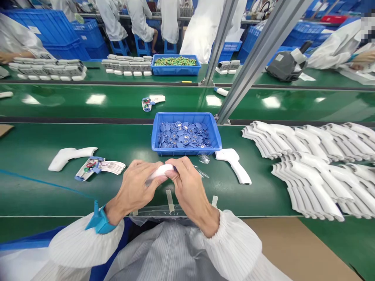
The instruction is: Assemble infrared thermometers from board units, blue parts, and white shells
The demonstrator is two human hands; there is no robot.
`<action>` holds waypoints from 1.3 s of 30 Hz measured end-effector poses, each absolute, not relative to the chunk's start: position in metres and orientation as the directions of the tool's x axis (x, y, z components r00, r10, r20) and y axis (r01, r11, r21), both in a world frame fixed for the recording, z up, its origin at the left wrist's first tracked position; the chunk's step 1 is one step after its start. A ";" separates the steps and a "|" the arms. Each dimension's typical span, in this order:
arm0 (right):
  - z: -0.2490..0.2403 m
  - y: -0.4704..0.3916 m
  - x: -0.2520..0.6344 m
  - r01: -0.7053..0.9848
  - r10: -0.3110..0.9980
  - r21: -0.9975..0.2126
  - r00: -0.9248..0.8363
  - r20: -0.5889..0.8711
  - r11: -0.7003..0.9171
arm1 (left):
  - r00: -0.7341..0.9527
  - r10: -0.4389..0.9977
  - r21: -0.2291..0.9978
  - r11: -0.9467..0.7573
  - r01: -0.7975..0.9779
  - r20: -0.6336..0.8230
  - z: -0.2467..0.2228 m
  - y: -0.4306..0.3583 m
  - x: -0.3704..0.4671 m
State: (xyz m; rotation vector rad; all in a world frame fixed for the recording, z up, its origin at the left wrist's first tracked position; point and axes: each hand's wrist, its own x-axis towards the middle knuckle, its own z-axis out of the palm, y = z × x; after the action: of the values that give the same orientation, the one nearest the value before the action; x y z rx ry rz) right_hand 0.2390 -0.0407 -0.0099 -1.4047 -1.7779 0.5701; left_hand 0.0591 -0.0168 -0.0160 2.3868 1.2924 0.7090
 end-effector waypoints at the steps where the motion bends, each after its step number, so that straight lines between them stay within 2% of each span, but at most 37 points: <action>1: -0.010 -0.045 0.242 0.588 0.958 -0.761 -0.097 0.270 0.274 | 0.435 0.856 0.528 -0.516 0.675 0.280 -0.018 -0.019 0.059; 3: -0.010 -0.054 0.247 0.576 0.974 -0.785 -0.142 0.177 0.227 | 0.273 0.924 0.574 -0.381 0.724 0.269 -0.024 -0.022 0.060; 5: -0.010 -0.062 0.244 0.571 0.968 -0.797 -0.242 0.063 0.194 | 0.039 0.977 0.611 -0.163 0.775 0.211 -0.032 -0.024 0.065; 7: -0.013 -0.071 0.235 0.598 0.950 -0.772 -0.311 0.024 0.215 | -0.087 0.981 0.617 -0.038 0.786 0.172 -0.038 -0.024 0.071; 11: -0.023 -0.089 0.215 0.704 0.961 -0.654 -0.221 0.168 0.276 | -0.031 0.961 0.623 -0.153 0.767 0.274 -0.039 -0.022 0.074; 15: -0.030 -0.100 0.209 0.706 0.931 -0.607 -0.260 0.256 0.364 | -0.004 0.970 0.654 -0.162 0.739 0.245 -0.034 -0.024 0.070; 18: -0.034 -0.099 0.209 0.708 0.950 -0.634 -0.202 0.240 0.311 | -0.021 0.957 0.572 -0.156 0.805 0.291 -0.035 -0.018 0.073; 21: -0.037 -0.092 0.212 0.648 0.975 -0.730 -0.106 0.196 0.218 | 0.040 0.961 0.542 -0.189 0.819 0.274 -0.036 -0.012 0.072; 23: -0.037 -0.083 0.217 0.544 0.997 -0.837 -0.009 0.070 0.064 | 0.133 0.948 0.581 -0.284 0.763 0.288 -0.037 -0.016 0.066; 25: -0.034 -0.075 0.224 0.402 0.976 -0.892 0.023 -0.217 -0.207 | 0.151 0.913 0.647 -0.378 0.663 0.378 -0.041 -0.025 0.060; 27: -0.033 -0.069 0.230 0.321 0.882 -0.848 -0.072 -0.466 -0.422 | -0.008 0.896 0.730 -0.357 0.582 0.445 -0.048 -0.034 0.058; 28: -0.032 -0.067 0.231 0.309 0.840 -0.825 -0.125 -0.528 -0.473 | -0.127 0.888 0.770 -0.302 0.561 0.441 -0.052 -0.036 0.059; 30: -0.031 -0.067 0.231 0.364 0.857 -0.832 -0.145 -0.494 -0.418 | -0.291 0.862 0.812 -0.208 0.546 0.416 -0.059 -0.034 0.065; 32: -0.031 -0.069 0.227 0.544 0.936 -0.815 -0.140 -0.324 -0.200 | -0.299 0.847 0.792 -0.207 0.575 0.439 -0.062 -0.025 0.072; 34: -0.030 -0.072 0.221 0.749 0.957 -0.659 -0.237 -0.167 0.070 | -0.273 0.834 0.747 -0.225 0.626 0.480 -0.063 -0.012 0.078; 35: -0.030 -0.073 0.218 0.810 0.946 -0.562 -0.292 -0.141 0.166 | -0.266 0.832 0.726 -0.217 0.652 0.487 -0.062 -0.005 0.080; 37: -0.030 -0.075 0.212 0.872 0.935 -0.434 -0.320 -0.154 0.227 | -0.239 0.851 0.691 -0.183 0.699 0.467 -0.059 0.006 0.085; 39: -0.032 -0.076 0.208 0.900 0.946 -0.376 -0.292 -0.143 0.221 | -0.194 0.881 0.670 -0.168 0.723 0.431 -0.056 0.012 0.088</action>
State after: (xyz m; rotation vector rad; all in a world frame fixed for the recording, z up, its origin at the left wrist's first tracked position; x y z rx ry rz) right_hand 0.2077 -0.0762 -0.0318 -1.7947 -2.3614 0.5973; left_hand 0.0883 0.0125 -0.0564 1.8668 1.8979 1.2934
